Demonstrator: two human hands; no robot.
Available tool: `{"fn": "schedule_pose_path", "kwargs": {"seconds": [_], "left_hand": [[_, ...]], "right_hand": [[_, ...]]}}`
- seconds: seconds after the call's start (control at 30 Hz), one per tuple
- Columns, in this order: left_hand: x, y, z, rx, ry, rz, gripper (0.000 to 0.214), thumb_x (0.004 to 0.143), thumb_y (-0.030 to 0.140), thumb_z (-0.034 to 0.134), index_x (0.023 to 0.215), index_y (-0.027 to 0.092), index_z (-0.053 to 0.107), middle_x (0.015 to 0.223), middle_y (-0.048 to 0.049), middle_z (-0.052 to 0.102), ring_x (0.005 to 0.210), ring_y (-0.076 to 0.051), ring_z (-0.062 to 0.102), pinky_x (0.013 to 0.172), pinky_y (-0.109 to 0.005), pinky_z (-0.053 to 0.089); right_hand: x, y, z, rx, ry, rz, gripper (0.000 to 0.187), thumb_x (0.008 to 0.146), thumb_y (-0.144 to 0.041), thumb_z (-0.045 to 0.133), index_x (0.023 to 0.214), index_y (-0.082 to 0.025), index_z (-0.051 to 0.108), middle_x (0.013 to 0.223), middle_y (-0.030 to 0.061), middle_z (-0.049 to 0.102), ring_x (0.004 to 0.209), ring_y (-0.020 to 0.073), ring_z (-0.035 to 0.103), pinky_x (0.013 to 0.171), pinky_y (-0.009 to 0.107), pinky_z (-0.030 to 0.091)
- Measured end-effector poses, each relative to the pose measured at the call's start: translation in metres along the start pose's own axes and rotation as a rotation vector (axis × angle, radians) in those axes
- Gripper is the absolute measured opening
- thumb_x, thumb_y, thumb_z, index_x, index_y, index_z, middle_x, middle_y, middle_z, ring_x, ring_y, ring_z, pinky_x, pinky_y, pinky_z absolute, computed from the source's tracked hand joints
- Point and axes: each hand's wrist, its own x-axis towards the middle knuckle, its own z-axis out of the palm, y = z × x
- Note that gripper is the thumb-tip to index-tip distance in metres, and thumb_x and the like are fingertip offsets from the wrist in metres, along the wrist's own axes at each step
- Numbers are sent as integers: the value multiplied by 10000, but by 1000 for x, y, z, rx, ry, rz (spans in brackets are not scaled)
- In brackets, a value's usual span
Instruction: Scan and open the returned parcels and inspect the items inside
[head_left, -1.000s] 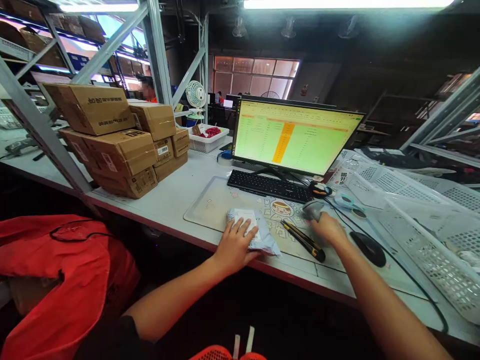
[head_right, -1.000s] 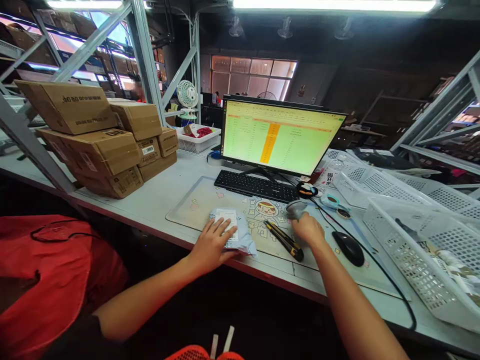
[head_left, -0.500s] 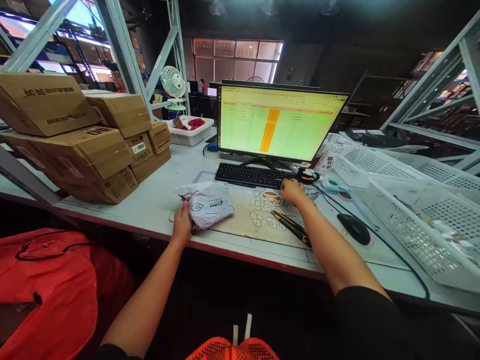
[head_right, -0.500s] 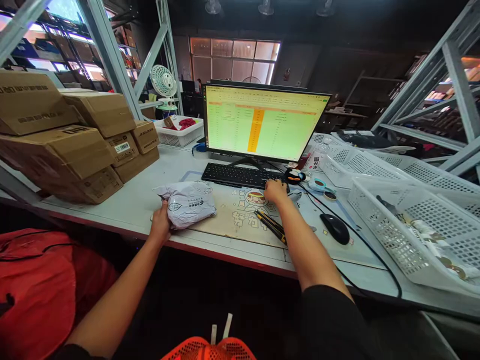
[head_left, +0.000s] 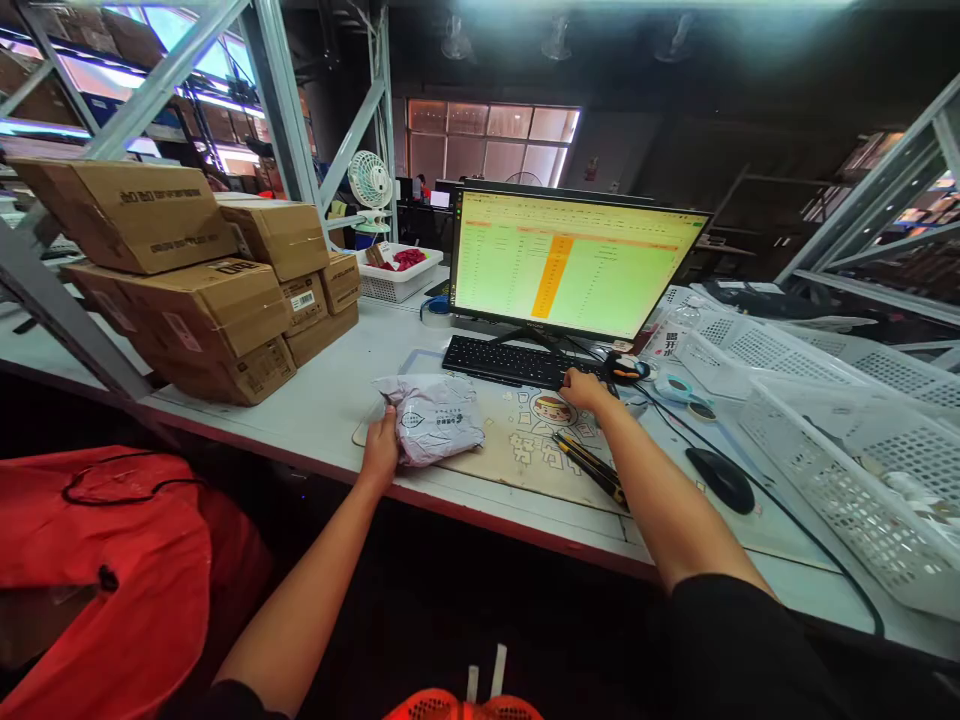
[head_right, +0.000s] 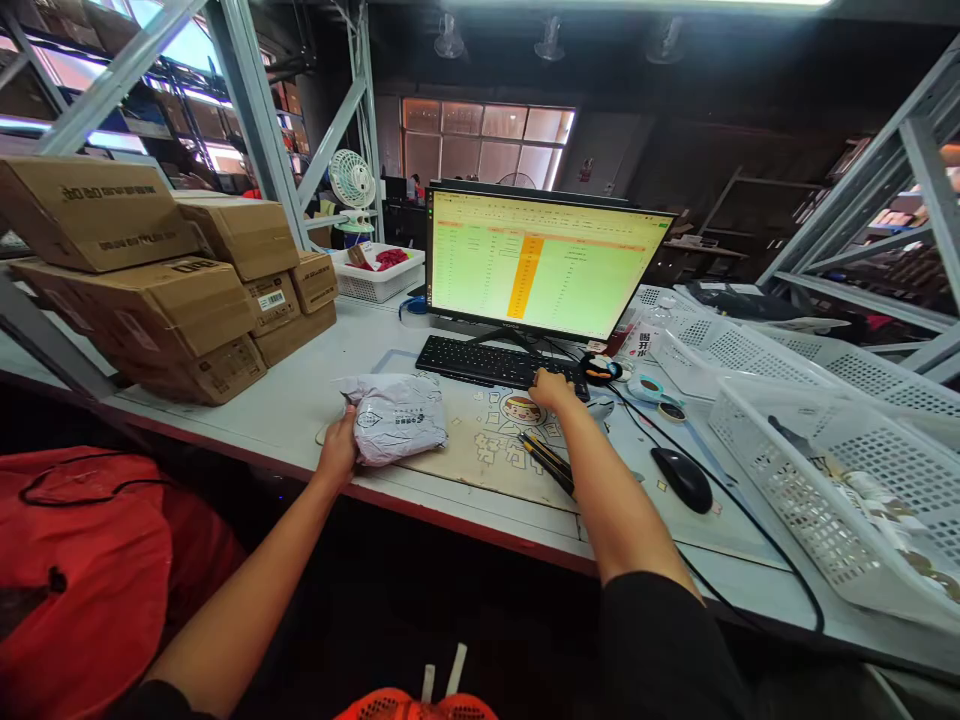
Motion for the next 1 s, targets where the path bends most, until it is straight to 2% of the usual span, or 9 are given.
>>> {"fn": "schedule_pose_path", "kwargs": {"seconds": [0.13,0.23,0.3,0.47,0.6,0.7,0.8,0.9,1.0], "left_hand": [[-1,3,1,-38,-39,-10,677,762,850,546,599,194,577,602,-30,568,644,-183,504,614,-313,407],[-2,4,3,-53,-94,3,645,802,816,543,573,214,503,571,-5,508,608,-162,467,589,-302,380],[-2,3,3,-52,-109,4,629,831,787,547,566,224,451,558,14,462,591,-145,435,580,-292,356],[-1,4,0,-17,-141,-10,626,886,751,509,558,232,388,549,35,385,571,-124,366,572,-285,306],[-3,7,-1,17,-156,-6,620,907,711,505,535,230,383,537,33,365,573,-126,343,577,-288,279],[-3,10,2,42,-172,-6,622,912,691,517,518,229,383,523,29,366,566,-129,349,573,-288,268],[-3,13,3,76,-185,-2,614,930,661,517,516,221,406,516,26,382,563,-133,373,582,-286,282],[-5,18,1,122,-193,-4,602,967,601,486,507,222,401,494,30,372,544,-132,368,578,-286,279],[-7,23,-1,167,-199,2,584,1005,494,454,492,214,427,489,21,402,544,-137,392,586,-286,290]], "right_hand": [[-62,3,16,-43,-73,-44,411,964,-358,597,1297,-122,637,1283,206,684,1168,344,669,944,415,519],[-110,11,39,-78,-51,-45,447,1049,-324,419,1421,-116,555,1379,220,628,1224,363,638,970,452,508],[-130,12,52,-61,13,-49,479,1077,-291,305,1475,-120,508,1427,214,592,1258,345,614,1003,445,490],[-140,5,71,-36,90,-150,505,1051,-449,447,1361,-82,603,1335,219,609,1250,360,570,1035,430,464],[-137,-6,70,33,165,-106,440,1043,-363,449,1310,-48,600,1294,234,608,1215,342,576,1004,398,459],[-139,-39,46,103,279,-177,402,1031,-365,464,1311,-96,567,1319,219,600,1153,330,607,895,375,473],[-143,-100,9,116,342,-377,366,1035,-378,467,1333,-177,536,1279,158,659,1067,315,648,803,353,455],[-144,-162,-23,13,330,-560,340,1055,-309,408,1353,-210,538,1224,140,701,1028,302,677,782,335,441],[-146,-194,-33,-136,271,-646,352,1042,-185,331,1278,-158,590,1140,179,709,1014,305,696,776,340,454]]}}
